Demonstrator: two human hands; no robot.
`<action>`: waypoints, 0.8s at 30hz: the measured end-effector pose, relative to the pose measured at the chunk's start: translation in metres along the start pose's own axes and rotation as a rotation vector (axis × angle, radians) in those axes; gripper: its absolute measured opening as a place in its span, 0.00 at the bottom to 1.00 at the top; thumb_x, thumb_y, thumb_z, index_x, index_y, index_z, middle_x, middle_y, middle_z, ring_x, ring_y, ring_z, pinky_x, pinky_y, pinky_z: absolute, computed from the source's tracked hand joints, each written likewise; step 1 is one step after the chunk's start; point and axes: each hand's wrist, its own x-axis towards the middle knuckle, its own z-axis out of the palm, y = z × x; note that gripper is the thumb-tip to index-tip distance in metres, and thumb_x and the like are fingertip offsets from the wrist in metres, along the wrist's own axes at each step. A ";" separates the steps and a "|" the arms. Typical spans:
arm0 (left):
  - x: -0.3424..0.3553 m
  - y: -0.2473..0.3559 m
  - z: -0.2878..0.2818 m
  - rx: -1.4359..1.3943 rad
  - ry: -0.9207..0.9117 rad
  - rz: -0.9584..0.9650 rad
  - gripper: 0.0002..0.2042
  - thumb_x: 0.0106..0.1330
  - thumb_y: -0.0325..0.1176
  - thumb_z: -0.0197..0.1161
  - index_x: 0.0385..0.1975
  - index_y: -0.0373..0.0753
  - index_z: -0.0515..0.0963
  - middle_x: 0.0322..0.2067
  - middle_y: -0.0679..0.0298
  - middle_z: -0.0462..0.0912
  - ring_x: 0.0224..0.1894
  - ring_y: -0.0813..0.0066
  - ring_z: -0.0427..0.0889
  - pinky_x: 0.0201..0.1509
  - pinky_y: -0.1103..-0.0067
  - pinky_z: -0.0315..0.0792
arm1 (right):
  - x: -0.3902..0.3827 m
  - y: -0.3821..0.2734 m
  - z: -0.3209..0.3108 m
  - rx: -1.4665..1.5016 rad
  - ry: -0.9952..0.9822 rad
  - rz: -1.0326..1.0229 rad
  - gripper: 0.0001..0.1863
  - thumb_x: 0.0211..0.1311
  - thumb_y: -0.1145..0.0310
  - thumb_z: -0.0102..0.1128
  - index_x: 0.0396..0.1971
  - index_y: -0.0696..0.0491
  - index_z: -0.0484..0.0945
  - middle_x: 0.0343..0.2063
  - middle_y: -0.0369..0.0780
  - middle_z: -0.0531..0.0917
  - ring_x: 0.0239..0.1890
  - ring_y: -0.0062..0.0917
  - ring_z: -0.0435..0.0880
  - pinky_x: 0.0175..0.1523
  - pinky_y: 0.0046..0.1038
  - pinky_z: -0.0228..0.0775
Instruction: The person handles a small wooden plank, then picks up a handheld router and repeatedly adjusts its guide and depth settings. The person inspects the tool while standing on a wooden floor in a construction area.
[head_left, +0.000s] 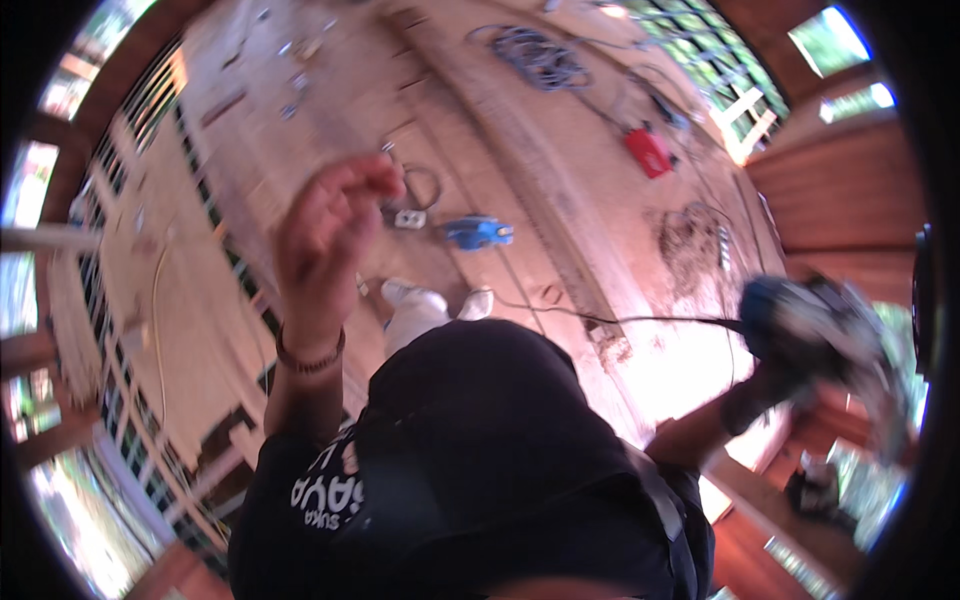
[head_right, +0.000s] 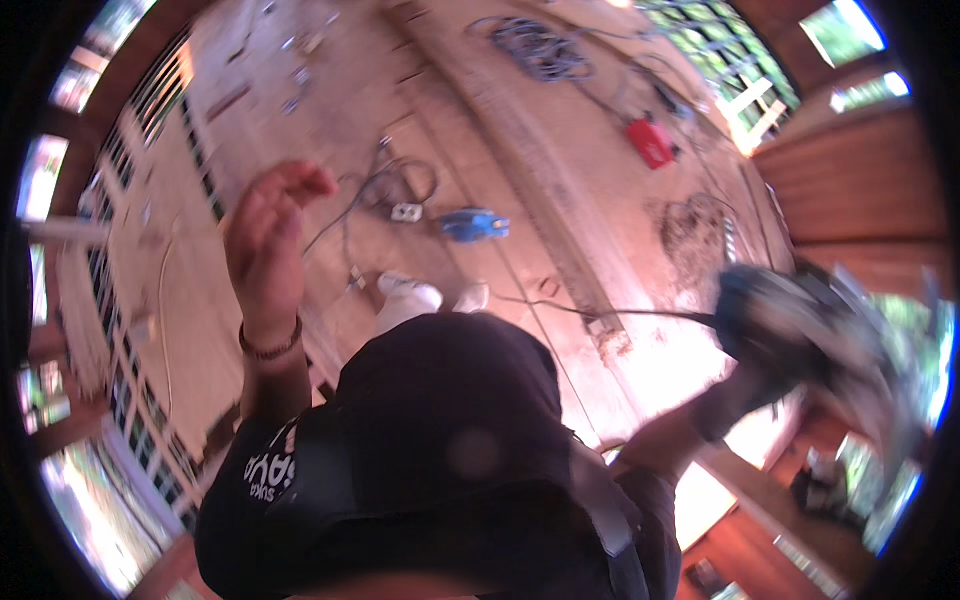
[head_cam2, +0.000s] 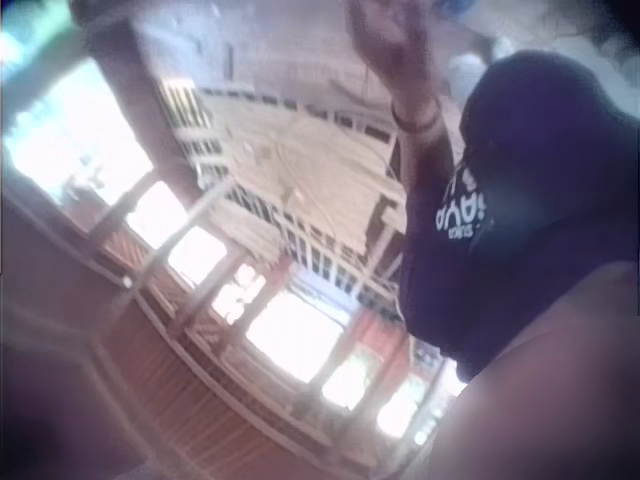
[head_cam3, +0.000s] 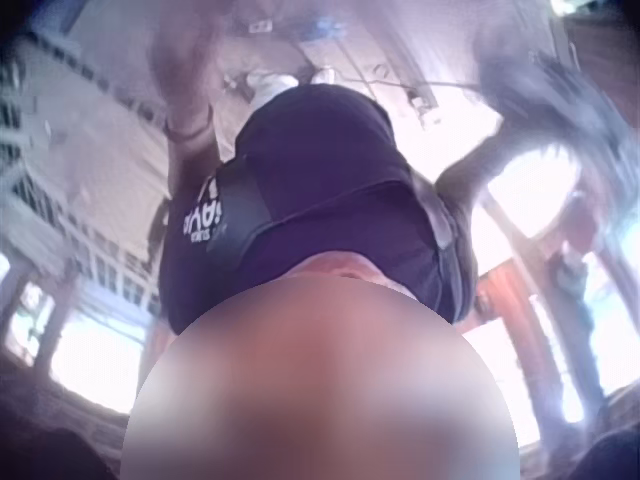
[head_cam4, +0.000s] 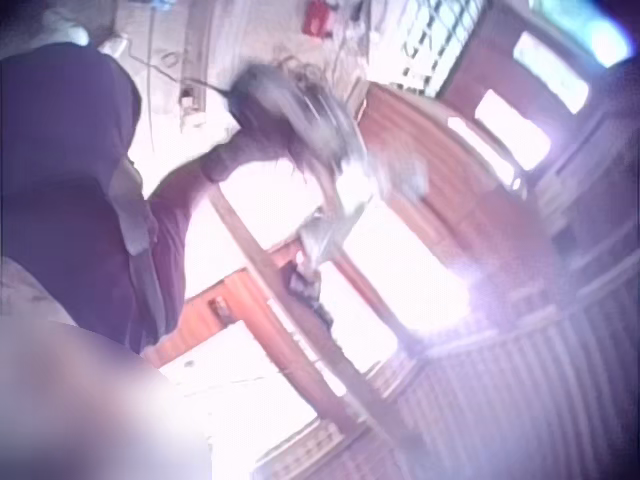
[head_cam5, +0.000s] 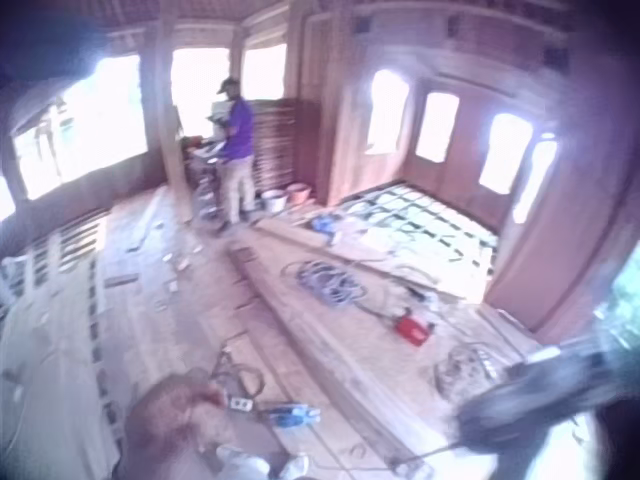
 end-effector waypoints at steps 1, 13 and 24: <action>0.000 0.002 0.017 -0.051 -0.130 0.036 0.24 0.71 0.35 0.58 0.60 0.23 0.71 0.55 0.48 0.78 0.57 0.60 0.79 0.67 0.65 0.70 | -0.027 0.015 0.018 0.009 -0.062 0.077 0.46 0.57 0.59 0.76 0.71 0.53 0.60 0.65 0.44 0.71 0.68 0.34 0.70 0.73 0.38 0.61; -0.007 0.031 0.052 0.342 -0.430 0.308 0.42 0.54 0.53 0.79 0.63 0.32 0.71 0.63 0.45 0.72 0.66 0.49 0.72 0.68 0.62 0.68 | -0.178 -0.015 0.177 1.007 -1.010 1.182 0.47 0.58 0.67 0.76 0.74 0.51 0.56 0.67 0.42 0.70 0.67 0.28 0.73 0.71 0.33 0.67; -0.027 0.045 0.043 0.366 -0.397 0.241 0.33 0.52 0.44 0.81 0.59 0.39 0.79 0.65 0.45 0.69 0.68 0.47 0.70 0.69 0.61 0.67 | -0.180 -0.044 0.199 1.042 -1.006 1.364 0.44 0.61 0.66 0.74 0.73 0.52 0.59 0.68 0.41 0.69 0.69 0.25 0.71 0.71 0.29 0.65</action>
